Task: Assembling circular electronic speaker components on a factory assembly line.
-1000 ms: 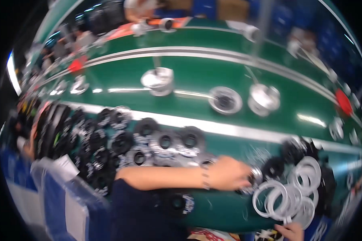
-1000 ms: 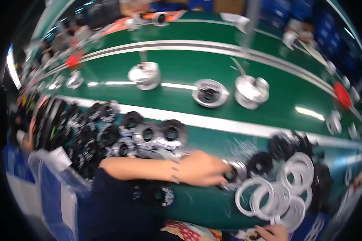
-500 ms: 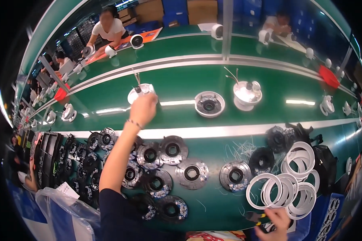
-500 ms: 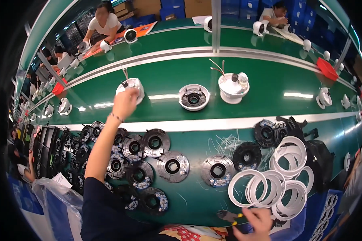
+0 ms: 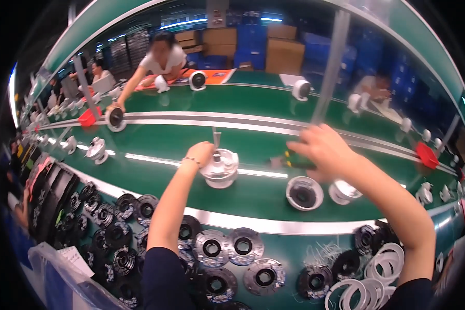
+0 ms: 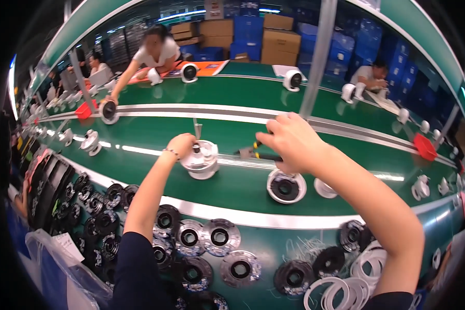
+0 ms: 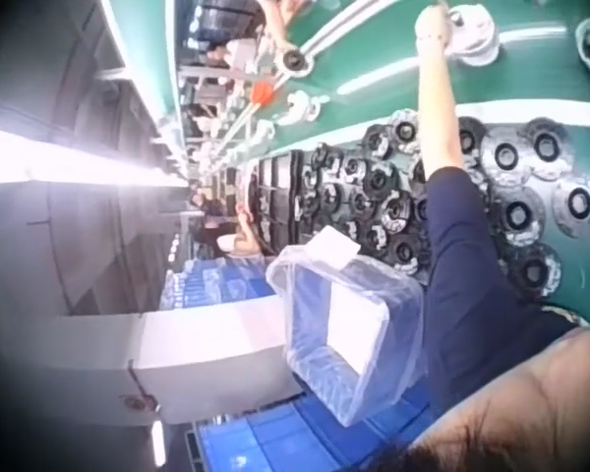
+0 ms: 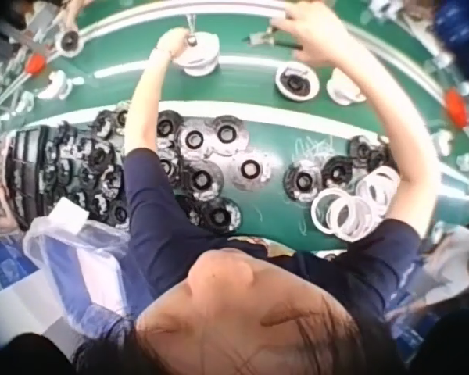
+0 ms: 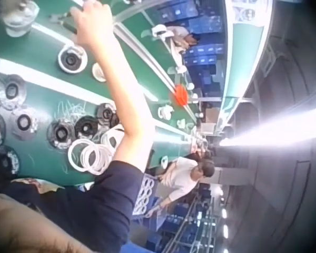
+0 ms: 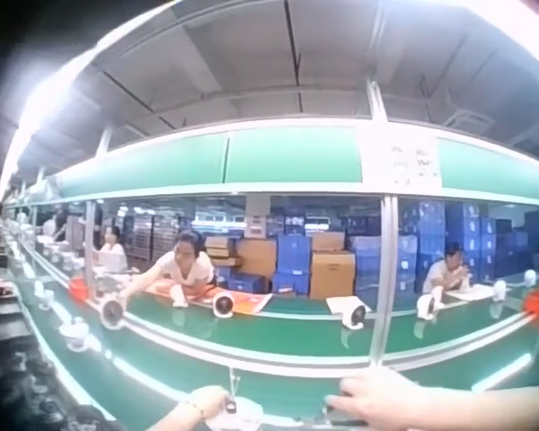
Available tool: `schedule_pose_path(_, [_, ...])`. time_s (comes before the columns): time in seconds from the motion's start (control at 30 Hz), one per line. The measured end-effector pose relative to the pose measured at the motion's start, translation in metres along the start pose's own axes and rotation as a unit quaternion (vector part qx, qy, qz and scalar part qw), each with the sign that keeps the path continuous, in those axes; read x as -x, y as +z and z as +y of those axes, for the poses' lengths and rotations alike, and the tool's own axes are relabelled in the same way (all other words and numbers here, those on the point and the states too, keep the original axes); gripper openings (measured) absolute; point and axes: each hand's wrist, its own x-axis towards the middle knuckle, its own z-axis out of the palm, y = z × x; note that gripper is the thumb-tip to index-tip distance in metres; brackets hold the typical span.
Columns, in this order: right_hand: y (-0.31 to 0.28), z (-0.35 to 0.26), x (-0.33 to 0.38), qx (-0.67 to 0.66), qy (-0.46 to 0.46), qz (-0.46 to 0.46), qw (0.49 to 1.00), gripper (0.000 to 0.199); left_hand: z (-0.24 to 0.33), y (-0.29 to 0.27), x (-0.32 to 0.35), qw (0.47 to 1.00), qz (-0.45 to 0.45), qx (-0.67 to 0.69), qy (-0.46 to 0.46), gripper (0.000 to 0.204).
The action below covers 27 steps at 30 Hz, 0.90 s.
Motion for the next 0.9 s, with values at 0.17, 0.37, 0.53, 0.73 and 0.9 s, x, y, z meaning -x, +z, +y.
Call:
schedule_pose_path(0.17, [0.073, 0.018, -0.089, -0.015, 0.028, -0.004, 0.999, 0.050, 0.014, 0.001, -0.009, 0.998, 0.021, -0.009, 0.059, 0.011])
schedule_pose_path(0.37, [0.109, 0.021, -0.132, -0.068, 0.048, -0.055, 0.995, 0.048, 0.020, -0.009, 0.001, 0.995, 0.051, 0.077, 0.029, 0.010])
schedule_pose_path(0.53, [0.129, 0.023, -0.139, -0.046, 0.055, -0.083, 0.994, 0.053, 0.031, -0.005, 0.001, 0.992, 0.029, 0.125, 0.005, 0.012])
schedule_pose_path(0.73, [0.137, 0.021, -0.146, -0.025, 0.028, -0.107, 0.994, 0.057, 0.028, -0.004, 0.000, 0.988, 0.045, 0.139, 0.056, 0.010])
schedule_pose_path(0.9, [0.140, 0.023, -0.139, -0.012, 0.003, -0.105, 0.994, 0.059, 0.033, -0.001, -0.005, 0.990, 0.047, 0.122, 0.048, 0.010])
